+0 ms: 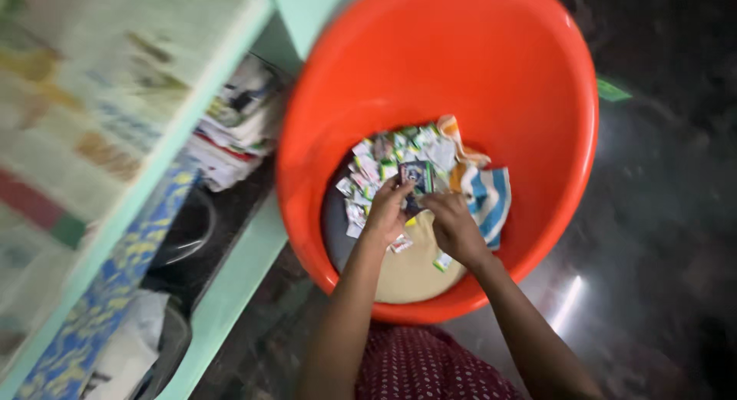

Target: The person transfers various toiletries from a red basin to a wall shelf lined with newspaper. They place bottles, boxes, and small packets one by one onto the shelf, arranging them in rows.

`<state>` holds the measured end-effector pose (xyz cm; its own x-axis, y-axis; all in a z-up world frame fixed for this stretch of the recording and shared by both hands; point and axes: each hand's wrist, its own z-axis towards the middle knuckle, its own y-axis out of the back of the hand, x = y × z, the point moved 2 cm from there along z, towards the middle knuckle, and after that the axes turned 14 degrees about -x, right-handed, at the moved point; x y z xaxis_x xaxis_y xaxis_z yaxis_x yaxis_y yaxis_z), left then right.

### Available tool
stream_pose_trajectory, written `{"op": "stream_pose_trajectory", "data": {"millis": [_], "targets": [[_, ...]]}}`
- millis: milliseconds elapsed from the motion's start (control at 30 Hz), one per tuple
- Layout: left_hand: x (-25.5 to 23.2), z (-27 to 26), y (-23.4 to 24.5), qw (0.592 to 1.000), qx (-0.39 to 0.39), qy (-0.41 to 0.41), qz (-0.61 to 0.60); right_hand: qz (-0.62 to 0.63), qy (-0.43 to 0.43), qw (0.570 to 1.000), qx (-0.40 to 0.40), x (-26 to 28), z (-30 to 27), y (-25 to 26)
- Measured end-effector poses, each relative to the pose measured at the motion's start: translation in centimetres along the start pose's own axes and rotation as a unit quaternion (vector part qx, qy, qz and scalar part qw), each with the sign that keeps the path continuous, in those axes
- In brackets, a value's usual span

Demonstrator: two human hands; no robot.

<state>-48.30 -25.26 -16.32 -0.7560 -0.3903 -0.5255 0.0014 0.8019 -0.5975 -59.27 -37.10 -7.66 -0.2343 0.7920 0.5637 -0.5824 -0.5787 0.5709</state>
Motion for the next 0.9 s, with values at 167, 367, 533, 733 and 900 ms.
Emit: {"op": "stream_pose_trajectory", "data": {"millis": [167, 367, 533, 733, 900], "targets": [[-10.5, -7.8, -0.3, 0.992, 0.036, -0.11, -0.052, 0.206, -0.291, 0.934, -0.024, 5.2, 6.6, -1.1], [-21.4, -12.4, 2.2, 0.945, -0.014, -0.321, -0.055, 0.433, -0.283, 0.842, 0.152, 13.6, 14.4, -8.8], [-32.7, -14.1, 7.9, 0.909, -0.126, -0.381, 0.112, 0.505, -0.233, 0.827, 0.078, 18.4, 22.5, -18.1], [-46.8, -8.9, 11.5, 0.794, -0.15, -0.559, 0.187, 0.647, -0.328, 0.688, -0.013, 21.3, 33.5, -34.1], [-57.6, -2.8, 12.1, 0.695, -0.159, -0.645, 0.275, 0.614, -0.258, 0.742, -0.073, 18.7, 45.7, -43.3]]}}
